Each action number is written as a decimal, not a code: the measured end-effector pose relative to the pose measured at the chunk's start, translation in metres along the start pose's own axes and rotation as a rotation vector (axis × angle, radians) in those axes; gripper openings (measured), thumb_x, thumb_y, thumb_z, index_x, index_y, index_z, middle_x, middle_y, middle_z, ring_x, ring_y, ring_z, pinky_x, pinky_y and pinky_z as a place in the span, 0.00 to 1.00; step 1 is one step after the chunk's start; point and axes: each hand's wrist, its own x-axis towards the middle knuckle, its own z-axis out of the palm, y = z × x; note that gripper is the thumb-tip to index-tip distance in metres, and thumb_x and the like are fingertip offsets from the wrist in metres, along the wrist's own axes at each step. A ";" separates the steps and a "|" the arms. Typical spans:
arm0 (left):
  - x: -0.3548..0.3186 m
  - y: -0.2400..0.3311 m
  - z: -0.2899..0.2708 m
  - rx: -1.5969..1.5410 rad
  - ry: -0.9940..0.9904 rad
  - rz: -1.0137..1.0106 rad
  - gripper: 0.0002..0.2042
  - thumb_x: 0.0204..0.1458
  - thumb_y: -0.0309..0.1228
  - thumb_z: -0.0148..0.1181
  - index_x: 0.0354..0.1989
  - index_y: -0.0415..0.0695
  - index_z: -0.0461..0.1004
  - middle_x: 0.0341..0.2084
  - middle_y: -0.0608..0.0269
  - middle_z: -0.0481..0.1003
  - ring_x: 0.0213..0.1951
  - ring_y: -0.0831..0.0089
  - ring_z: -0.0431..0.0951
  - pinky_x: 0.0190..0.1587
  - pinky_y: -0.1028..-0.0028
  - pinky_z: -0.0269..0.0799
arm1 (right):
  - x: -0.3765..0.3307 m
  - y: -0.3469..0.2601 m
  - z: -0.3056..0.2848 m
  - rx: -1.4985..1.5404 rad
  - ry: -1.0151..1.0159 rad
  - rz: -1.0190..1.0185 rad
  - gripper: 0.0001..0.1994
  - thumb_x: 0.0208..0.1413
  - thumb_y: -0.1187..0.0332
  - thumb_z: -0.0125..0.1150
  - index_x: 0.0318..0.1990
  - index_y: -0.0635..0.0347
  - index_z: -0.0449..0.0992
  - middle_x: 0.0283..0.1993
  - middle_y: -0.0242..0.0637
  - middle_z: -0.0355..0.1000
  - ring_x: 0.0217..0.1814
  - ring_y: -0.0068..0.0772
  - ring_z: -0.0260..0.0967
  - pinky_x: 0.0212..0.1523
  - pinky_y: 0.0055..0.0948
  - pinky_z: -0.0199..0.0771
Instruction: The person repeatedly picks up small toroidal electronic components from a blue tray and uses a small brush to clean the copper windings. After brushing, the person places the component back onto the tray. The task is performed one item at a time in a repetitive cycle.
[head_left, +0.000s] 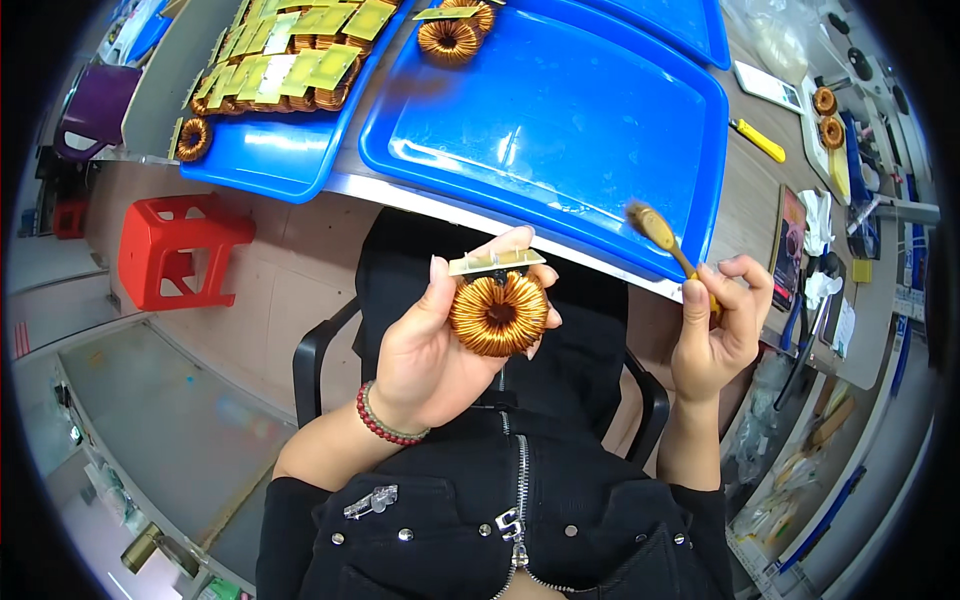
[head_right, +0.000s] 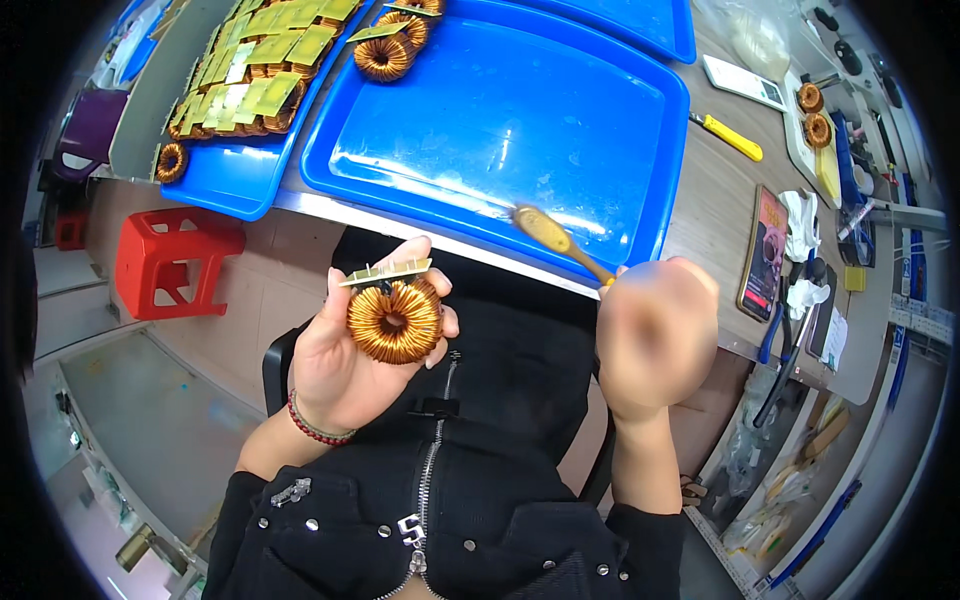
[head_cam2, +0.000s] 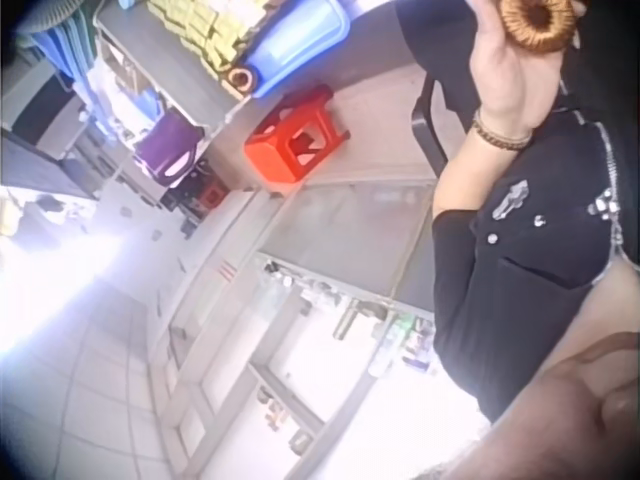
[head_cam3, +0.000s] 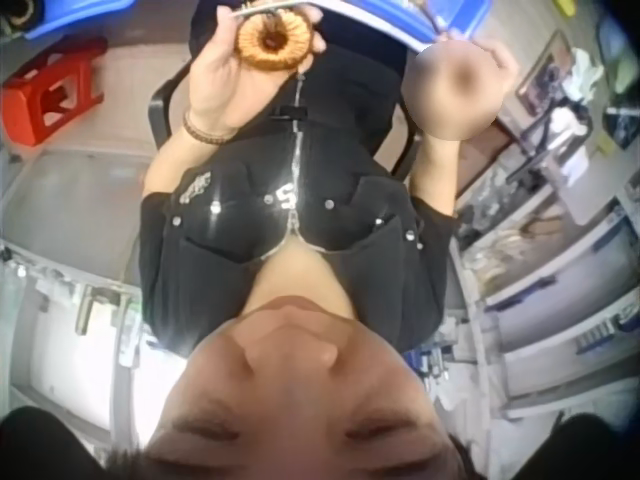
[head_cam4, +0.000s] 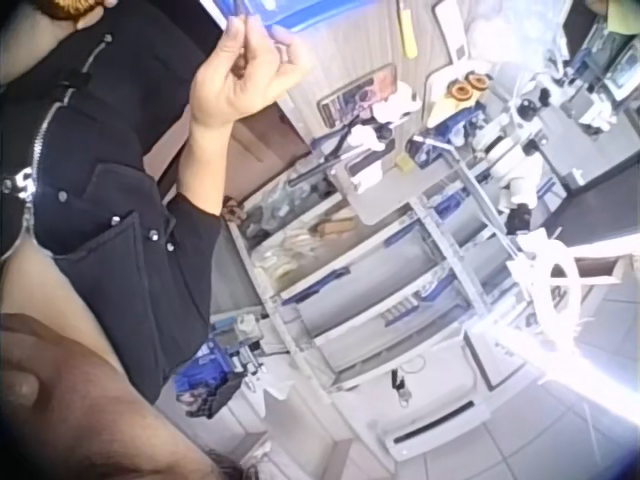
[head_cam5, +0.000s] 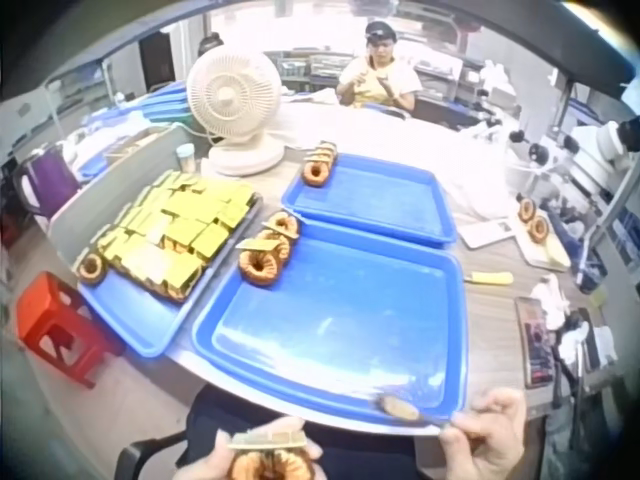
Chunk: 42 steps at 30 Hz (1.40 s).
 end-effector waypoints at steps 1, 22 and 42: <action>0.000 0.000 0.001 0.010 -0.006 0.002 0.31 0.59 0.52 0.27 0.62 0.40 0.48 0.48 0.52 0.63 0.45 0.60 0.68 0.40 0.70 0.66 | -0.001 0.000 0.001 0.005 0.003 -0.019 0.06 0.46 0.77 0.63 0.33 0.64 0.75 0.41 0.39 0.61 0.27 0.15 0.57 0.21 0.12 0.55; -0.005 0.000 -0.007 -0.040 -0.073 0.012 0.30 0.57 0.37 0.46 0.65 0.45 0.41 0.45 0.54 0.67 0.41 0.64 0.73 0.43 0.66 0.71 | -0.012 0.005 -0.001 0.121 0.026 0.091 0.06 0.46 0.76 0.63 0.34 0.62 0.75 0.41 0.38 0.62 0.31 0.19 0.59 0.26 0.13 0.58; -0.009 -0.001 -0.013 -0.018 -0.021 0.082 0.31 0.59 0.47 0.35 0.64 0.38 0.42 0.51 0.46 0.60 0.51 0.57 0.65 0.49 0.64 0.63 | -0.001 -0.032 0.008 -0.170 -0.143 -0.392 0.09 0.35 0.77 0.69 0.28 0.58 0.77 0.32 0.37 0.67 0.17 0.23 0.61 0.16 0.18 0.56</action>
